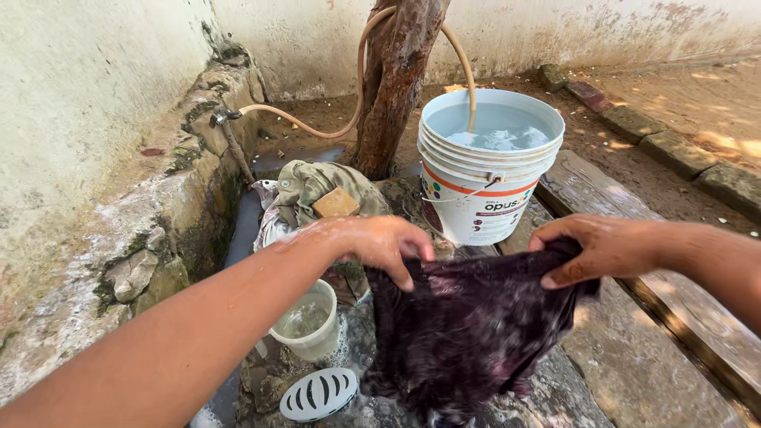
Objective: The person washes a piece of clothing by pouring water onto it from a bucket using a cup, rubbing soap over the fabric, scrubbing it with a brush and by hand, and rinsing it with water.
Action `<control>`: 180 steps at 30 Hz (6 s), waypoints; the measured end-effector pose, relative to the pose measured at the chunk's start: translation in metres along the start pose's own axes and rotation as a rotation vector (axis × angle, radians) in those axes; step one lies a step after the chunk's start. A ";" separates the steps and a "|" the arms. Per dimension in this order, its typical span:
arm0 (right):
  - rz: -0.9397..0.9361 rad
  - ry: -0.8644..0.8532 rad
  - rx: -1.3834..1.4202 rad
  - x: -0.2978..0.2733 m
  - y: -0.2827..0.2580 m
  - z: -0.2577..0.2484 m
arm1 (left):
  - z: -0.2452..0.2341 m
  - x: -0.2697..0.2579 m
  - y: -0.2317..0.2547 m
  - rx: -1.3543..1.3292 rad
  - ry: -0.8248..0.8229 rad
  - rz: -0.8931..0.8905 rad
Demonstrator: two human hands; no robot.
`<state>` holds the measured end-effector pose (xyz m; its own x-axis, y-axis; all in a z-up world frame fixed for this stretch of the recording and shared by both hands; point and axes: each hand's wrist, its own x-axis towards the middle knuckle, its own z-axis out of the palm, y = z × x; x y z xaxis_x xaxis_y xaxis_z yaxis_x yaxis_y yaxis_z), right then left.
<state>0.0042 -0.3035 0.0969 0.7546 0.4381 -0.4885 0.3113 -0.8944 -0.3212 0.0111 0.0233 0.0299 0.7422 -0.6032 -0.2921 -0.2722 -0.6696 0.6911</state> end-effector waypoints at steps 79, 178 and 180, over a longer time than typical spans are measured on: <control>-0.265 0.328 -0.153 0.059 0.135 0.346 | 0.234 0.065 -0.134 0.643 0.763 -0.550; -0.005 0.406 -0.044 0.214 0.060 0.270 | 0.207 0.010 -0.138 -1.676 1.724 -0.394; -0.063 0.423 -0.112 0.213 0.060 0.267 | 0.238 0.033 -0.127 -1.741 1.690 -0.585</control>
<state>0.0294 -0.2398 -0.2427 0.8951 0.4370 -0.0879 0.4072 -0.8819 -0.2378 -0.0758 -0.0144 -0.2242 0.3960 0.6661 -0.6321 -0.1004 0.7156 0.6912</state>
